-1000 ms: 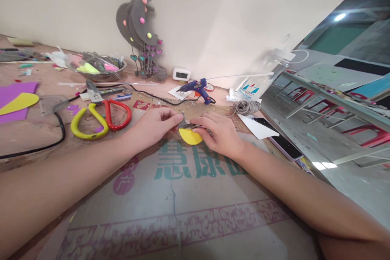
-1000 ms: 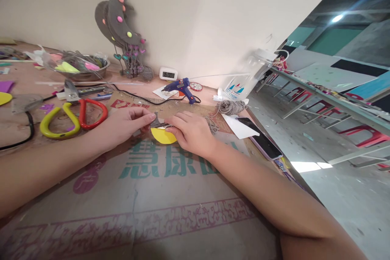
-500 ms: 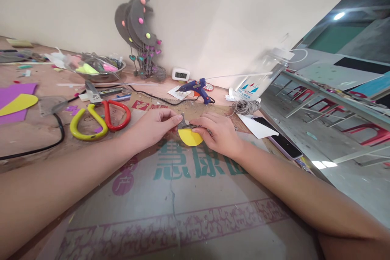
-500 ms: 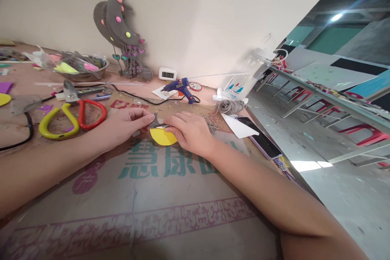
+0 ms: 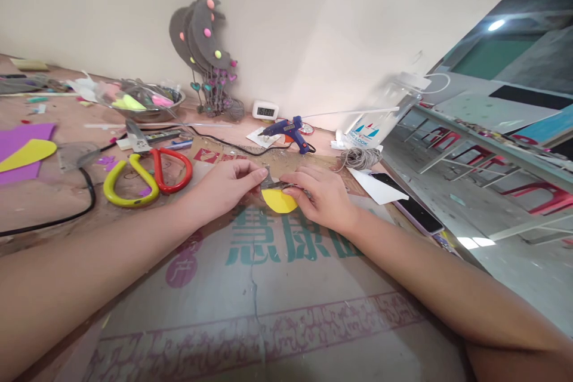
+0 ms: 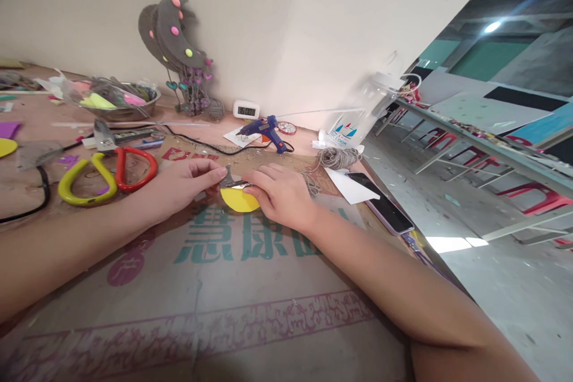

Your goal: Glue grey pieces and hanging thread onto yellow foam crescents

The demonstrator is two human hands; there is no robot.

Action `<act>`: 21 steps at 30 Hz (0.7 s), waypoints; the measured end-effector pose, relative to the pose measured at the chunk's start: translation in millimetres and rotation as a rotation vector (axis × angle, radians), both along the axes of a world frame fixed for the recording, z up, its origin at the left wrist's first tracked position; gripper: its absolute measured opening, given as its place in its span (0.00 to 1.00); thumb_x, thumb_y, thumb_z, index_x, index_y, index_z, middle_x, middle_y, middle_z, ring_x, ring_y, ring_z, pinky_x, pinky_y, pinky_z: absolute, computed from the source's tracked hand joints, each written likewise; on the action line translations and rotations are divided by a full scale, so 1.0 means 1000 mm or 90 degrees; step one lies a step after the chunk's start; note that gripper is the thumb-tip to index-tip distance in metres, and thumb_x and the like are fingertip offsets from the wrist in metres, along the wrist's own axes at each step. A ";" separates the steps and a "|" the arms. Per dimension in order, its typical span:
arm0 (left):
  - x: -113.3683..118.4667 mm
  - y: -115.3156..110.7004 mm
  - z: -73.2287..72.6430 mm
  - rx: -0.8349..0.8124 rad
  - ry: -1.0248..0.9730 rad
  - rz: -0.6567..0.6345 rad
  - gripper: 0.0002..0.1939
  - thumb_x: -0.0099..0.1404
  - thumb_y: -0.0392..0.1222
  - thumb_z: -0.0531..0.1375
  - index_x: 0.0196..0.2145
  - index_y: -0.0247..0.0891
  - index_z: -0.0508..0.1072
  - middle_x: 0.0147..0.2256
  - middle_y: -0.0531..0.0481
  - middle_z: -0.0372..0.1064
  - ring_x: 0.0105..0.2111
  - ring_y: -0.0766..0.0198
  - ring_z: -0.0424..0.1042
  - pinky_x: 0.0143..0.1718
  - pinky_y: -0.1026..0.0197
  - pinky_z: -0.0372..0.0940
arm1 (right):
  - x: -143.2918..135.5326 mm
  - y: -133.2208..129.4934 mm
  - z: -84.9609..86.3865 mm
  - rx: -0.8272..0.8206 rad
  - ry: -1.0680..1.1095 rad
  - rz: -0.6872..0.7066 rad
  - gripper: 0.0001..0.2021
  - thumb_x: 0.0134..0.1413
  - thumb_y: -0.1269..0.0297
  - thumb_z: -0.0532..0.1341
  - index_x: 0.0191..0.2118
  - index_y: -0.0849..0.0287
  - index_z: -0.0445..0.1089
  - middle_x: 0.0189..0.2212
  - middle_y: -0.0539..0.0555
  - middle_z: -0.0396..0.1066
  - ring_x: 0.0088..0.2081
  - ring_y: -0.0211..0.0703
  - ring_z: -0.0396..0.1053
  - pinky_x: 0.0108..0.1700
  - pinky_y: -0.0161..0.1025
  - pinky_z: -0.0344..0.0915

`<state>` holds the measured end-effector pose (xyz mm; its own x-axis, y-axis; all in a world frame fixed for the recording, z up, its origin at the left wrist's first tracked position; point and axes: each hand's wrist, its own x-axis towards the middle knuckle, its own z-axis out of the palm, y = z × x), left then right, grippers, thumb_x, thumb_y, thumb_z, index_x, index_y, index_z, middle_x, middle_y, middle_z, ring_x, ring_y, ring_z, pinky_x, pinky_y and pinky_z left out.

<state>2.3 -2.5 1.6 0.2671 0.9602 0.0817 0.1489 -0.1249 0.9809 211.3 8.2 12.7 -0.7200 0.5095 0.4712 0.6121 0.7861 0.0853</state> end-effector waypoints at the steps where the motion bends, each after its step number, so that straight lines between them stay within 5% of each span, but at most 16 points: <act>1: 0.000 0.000 0.000 -0.003 -0.001 -0.001 0.16 0.57 0.52 0.57 0.26 0.35 0.68 0.21 0.54 0.65 0.19 0.72 0.61 0.20 0.70 0.56 | 0.000 0.000 0.000 0.008 -0.005 0.002 0.12 0.59 0.61 0.52 0.42 0.60 0.67 0.31 0.53 0.69 0.33 0.40 0.63 0.33 0.37 0.55; 21: -0.001 0.000 0.000 0.011 0.002 0.000 0.16 0.57 0.53 0.57 0.25 0.35 0.68 0.21 0.54 0.66 0.20 0.71 0.62 0.21 0.69 0.56 | 0.001 0.001 -0.001 -0.003 0.013 0.011 0.11 0.59 0.62 0.52 0.43 0.60 0.67 0.32 0.54 0.70 0.33 0.40 0.63 0.34 0.36 0.55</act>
